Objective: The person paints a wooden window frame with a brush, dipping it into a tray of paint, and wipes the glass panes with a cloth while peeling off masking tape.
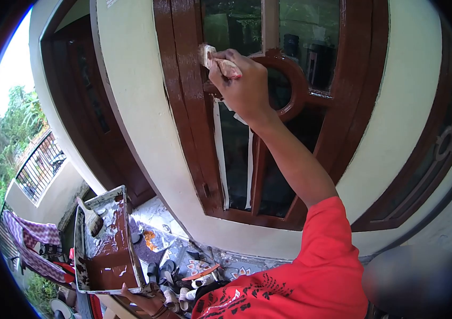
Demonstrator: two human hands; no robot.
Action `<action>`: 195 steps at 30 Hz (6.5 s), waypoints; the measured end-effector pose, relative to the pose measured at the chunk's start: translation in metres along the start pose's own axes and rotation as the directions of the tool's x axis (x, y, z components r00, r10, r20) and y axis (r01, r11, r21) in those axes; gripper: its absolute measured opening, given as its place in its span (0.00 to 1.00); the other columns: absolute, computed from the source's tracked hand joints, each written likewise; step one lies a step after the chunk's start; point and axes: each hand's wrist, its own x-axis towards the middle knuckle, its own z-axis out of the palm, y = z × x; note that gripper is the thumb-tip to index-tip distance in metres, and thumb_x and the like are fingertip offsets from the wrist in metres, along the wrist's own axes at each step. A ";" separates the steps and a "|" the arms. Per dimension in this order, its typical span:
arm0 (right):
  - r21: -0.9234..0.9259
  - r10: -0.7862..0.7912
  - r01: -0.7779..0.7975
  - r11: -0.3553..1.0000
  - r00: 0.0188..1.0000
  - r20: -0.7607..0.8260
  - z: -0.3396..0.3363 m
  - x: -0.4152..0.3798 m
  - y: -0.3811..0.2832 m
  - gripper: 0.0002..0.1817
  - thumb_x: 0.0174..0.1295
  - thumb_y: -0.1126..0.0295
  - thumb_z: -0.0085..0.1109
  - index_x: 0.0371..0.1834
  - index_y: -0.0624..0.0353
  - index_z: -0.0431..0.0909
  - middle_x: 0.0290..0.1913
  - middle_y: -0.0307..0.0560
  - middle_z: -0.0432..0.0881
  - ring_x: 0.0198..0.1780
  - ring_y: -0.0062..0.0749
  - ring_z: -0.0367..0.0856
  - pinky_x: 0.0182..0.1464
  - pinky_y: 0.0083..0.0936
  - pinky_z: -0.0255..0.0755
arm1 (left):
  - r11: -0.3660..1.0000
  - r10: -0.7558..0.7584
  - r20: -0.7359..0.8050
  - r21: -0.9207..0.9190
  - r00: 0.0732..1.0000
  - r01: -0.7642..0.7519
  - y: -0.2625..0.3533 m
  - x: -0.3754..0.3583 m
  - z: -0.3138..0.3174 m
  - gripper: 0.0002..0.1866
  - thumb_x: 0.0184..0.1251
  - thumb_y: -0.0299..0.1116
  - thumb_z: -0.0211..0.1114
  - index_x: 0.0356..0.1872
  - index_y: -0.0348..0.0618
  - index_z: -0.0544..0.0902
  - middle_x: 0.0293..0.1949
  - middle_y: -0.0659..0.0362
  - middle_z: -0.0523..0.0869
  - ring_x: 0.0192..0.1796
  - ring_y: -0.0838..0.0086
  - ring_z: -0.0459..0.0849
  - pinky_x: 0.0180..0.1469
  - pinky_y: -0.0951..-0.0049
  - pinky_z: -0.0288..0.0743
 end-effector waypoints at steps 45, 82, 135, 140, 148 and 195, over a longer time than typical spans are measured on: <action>-0.007 -0.070 0.070 0.998 0.997 0.022 0.012 0.102 0.036 0.13 0.53 0.59 0.61 0.24 0.60 0.80 0.21 0.49 0.80 0.23 0.39 0.81 0.31 0.28 0.75 | 0.630 0.496 0.323 0.506 0.806 -0.590 -0.016 0.032 -0.038 0.18 0.66 0.32 0.52 0.56 0.39 0.68 0.48 0.53 0.73 0.50 0.65 0.72 0.53 0.65 0.70; -0.277 0.171 0.177 0.944 0.455 0.874 -0.020 0.113 -0.024 0.08 0.46 0.72 0.60 0.20 0.63 0.71 0.17 0.46 0.72 0.21 0.30 0.68 0.29 0.27 0.67 | 0.996 -0.073 0.090 0.054 0.993 0.068 0.009 0.023 -0.021 0.28 0.58 0.59 0.56 0.51 0.48 0.72 0.41 0.58 0.81 0.31 0.75 0.80 0.26 0.78 0.72; -0.294 0.129 0.453 0.841 0.359 0.924 -0.041 0.138 -0.078 0.06 0.52 0.76 0.56 0.30 0.66 0.81 0.27 0.55 0.82 0.32 0.49 0.81 0.37 0.33 0.74 | 0.983 -0.180 0.143 -0.015 0.973 0.184 0.005 0.049 -0.059 0.23 0.59 0.55 0.53 0.36 0.43 0.78 0.25 0.60 0.76 0.18 0.75 0.71 0.18 0.77 0.67; -0.500 0.351 0.250 0.829 0.463 0.814 -0.061 0.154 -0.099 0.08 0.48 0.72 0.58 0.26 0.68 0.80 0.24 0.62 0.78 0.27 0.53 0.77 0.32 0.34 0.71 | 0.974 -0.226 0.233 0.037 0.946 0.224 0.016 0.074 -0.084 0.23 0.61 0.50 0.54 0.42 0.39 0.75 0.31 0.55 0.77 0.25 0.73 0.75 0.23 0.78 0.72; -0.593 0.352 0.112 0.797 0.711 0.609 -0.075 0.153 -0.127 0.09 0.48 0.72 0.58 0.21 0.69 0.76 0.18 0.58 0.76 0.19 0.38 0.75 0.25 0.31 0.67 | 0.818 0.212 0.090 0.529 0.973 -0.227 0.026 0.044 -0.045 0.22 0.60 0.39 0.59 0.52 0.36 0.70 0.41 0.51 0.76 0.41 0.66 0.77 0.40 0.69 0.77; -0.563 0.412 0.648 0.513 0.390 0.824 -0.003 0.146 -0.074 0.05 0.42 0.75 0.60 0.23 0.64 0.78 0.27 0.60 0.79 0.36 0.53 0.79 0.38 0.38 0.72 | -0.254 0.524 0.704 0.666 0.479 -0.701 0.050 0.077 -0.078 0.20 0.62 0.37 0.61 0.49 0.34 0.71 0.42 0.50 0.77 0.40 0.60 0.77 0.47 0.68 0.73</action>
